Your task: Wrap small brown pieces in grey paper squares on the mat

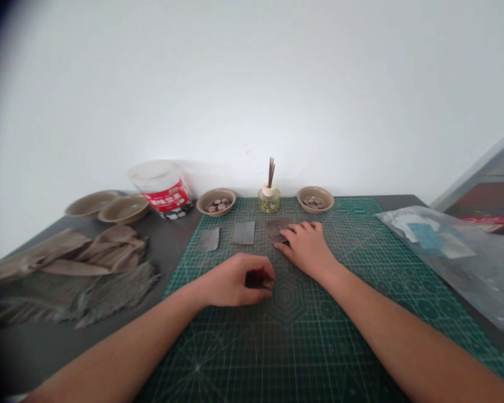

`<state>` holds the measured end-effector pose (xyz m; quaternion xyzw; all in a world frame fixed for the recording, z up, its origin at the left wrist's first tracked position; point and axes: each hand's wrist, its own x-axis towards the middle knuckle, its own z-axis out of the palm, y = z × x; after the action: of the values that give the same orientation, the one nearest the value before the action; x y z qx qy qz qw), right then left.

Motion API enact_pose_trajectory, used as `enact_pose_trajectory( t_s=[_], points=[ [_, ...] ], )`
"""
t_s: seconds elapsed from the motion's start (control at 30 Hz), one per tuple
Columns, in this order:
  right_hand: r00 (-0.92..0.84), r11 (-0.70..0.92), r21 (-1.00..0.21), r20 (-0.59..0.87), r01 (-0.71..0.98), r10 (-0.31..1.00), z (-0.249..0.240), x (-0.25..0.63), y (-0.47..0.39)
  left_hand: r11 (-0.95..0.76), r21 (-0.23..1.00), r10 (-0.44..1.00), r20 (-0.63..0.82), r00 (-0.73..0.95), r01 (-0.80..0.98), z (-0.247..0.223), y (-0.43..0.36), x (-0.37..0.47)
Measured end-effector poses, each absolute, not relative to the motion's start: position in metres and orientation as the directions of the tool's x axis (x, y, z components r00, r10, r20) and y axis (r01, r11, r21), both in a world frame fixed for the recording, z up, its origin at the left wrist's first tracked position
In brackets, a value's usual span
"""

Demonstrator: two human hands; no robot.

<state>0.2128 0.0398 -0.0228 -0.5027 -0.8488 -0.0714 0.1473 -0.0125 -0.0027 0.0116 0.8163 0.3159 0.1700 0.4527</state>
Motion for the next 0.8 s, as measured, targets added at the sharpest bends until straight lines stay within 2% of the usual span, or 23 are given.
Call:
enact_pose_trajectory(
  t_s=[0.1, 0.23, 0.33, 0.4, 0.47, 0.57, 0.67, 0.8],
  points=[
    [-0.518, 0.553, 0.006, 0.363, 0.833, 0.775, -0.024, 0.21, 0.038, -0.372, 0.856, 0.682, -0.009, 0.732, 0.358, 0.01, -0.001, -0.013],
    [-0.485, 0.566, -0.012, 0.5, 0.824, 0.717, -0.015, 0.205, 0.037, -0.361, 0.878, 0.71, 0.039, 0.703, 0.315, 0.011, 0.0, -0.014],
    [-0.324, 0.557, -0.161, 0.669, 0.815, 0.669, 0.009, 0.204, 0.032, -0.408, 0.883, 0.763, 0.189, 0.618, 0.233, 0.012, 0.004, -0.015],
    [-0.139, 0.526, -0.375, 0.701, 0.763, 0.7, 0.025, 0.203, 0.023, -0.425, 0.888, 0.823, 0.298, 0.483, 0.176, 0.012, 0.008, -0.017],
    [-0.022, 0.499, -0.587, 0.634, 0.637, 0.773, 0.034, 0.201, 0.012, -0.391, 0.915, 0.873, 0.335, 0.355, 0.098, 0.011, 0.013, -0.018],
    [-0.031, 0.422, -0.803, 0.452, 0.42, 0.891, 0.031, 0.194, 0.001, -0.258, 0.964, 0.895, 0.262, 0.36, -0.061, 0.009, 0.016, -0.018],
    [-0.114, 0.33, -0.916, 0.311, 0.227, 0.944, 0.019, 0.189, -0.001, -0.149, 0.986, 0.896, 0.167, 0.412, -0.076, 0.007, 0.015, -0.017],
    [-0.346, 0.086, -0.996, 0.088, -0.021, 0.934, 0.009, 0.192, 0.004, -0.185, 0.983, 0.883, 0.157, 0.443, 0.021, 0.004, 0.014, -0.016]
  ],
)
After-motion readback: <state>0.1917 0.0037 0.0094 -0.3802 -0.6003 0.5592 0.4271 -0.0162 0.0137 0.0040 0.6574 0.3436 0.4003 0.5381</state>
